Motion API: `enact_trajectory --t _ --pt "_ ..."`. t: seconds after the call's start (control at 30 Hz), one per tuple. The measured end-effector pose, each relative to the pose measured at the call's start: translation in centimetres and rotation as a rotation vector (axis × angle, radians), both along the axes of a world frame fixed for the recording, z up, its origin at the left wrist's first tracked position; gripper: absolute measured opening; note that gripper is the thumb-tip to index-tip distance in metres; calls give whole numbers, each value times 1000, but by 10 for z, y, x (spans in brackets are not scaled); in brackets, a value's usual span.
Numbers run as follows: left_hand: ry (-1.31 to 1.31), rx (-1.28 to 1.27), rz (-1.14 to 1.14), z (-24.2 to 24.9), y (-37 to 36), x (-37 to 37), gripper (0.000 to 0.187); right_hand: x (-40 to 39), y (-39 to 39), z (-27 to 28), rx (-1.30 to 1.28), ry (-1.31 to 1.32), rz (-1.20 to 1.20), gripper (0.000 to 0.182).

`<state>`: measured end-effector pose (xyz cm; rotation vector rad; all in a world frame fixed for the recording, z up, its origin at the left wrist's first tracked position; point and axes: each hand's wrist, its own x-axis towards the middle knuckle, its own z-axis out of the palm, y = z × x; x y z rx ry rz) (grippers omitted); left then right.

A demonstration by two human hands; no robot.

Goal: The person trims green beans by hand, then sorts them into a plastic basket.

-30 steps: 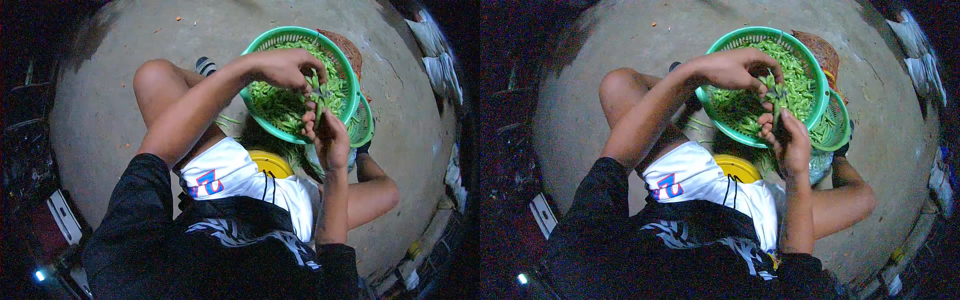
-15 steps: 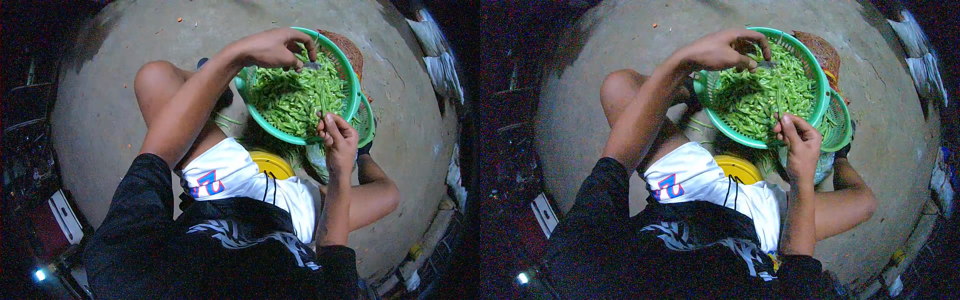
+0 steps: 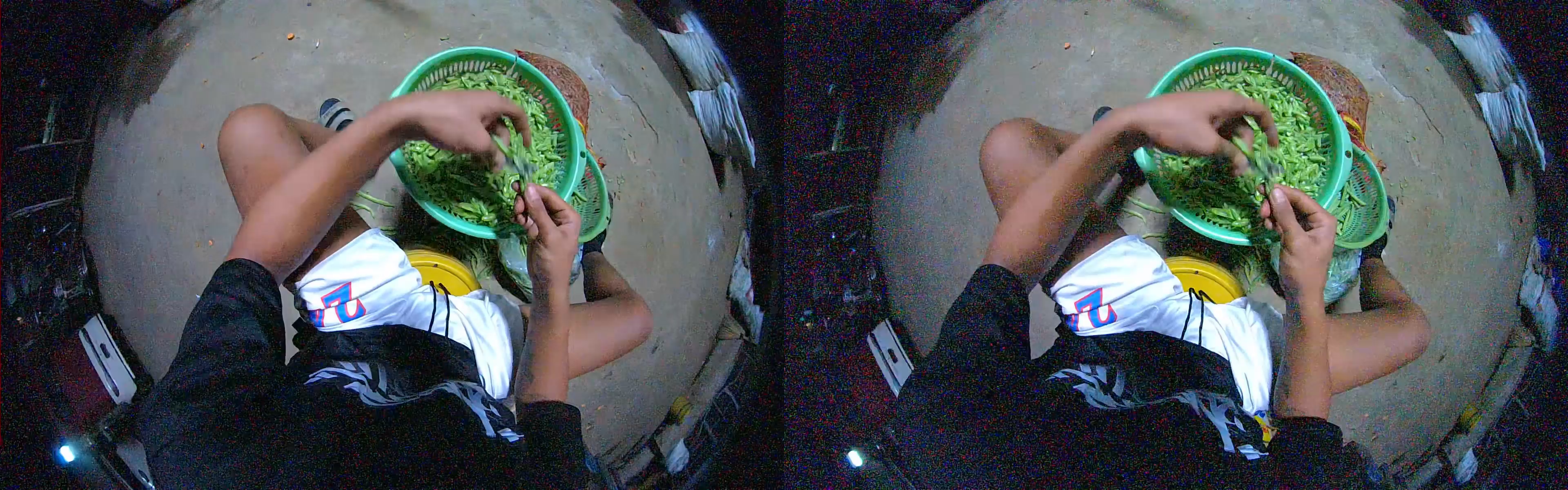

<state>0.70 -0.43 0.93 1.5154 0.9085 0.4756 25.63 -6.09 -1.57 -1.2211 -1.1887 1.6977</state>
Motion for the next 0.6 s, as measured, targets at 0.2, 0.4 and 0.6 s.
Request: enact_trajectory --t 0.2,0.4,0.6 --pt "-53 24 94 -3 16 -17 37 4 1 -1 -10 46 -16 22" --pt "33 88 13 -6 -2 7 38 0 0 0 -4 48 -43 22" --pt "-6 117 107 -6 16 -15 37 -1 0 0 -22 73 -86 24"
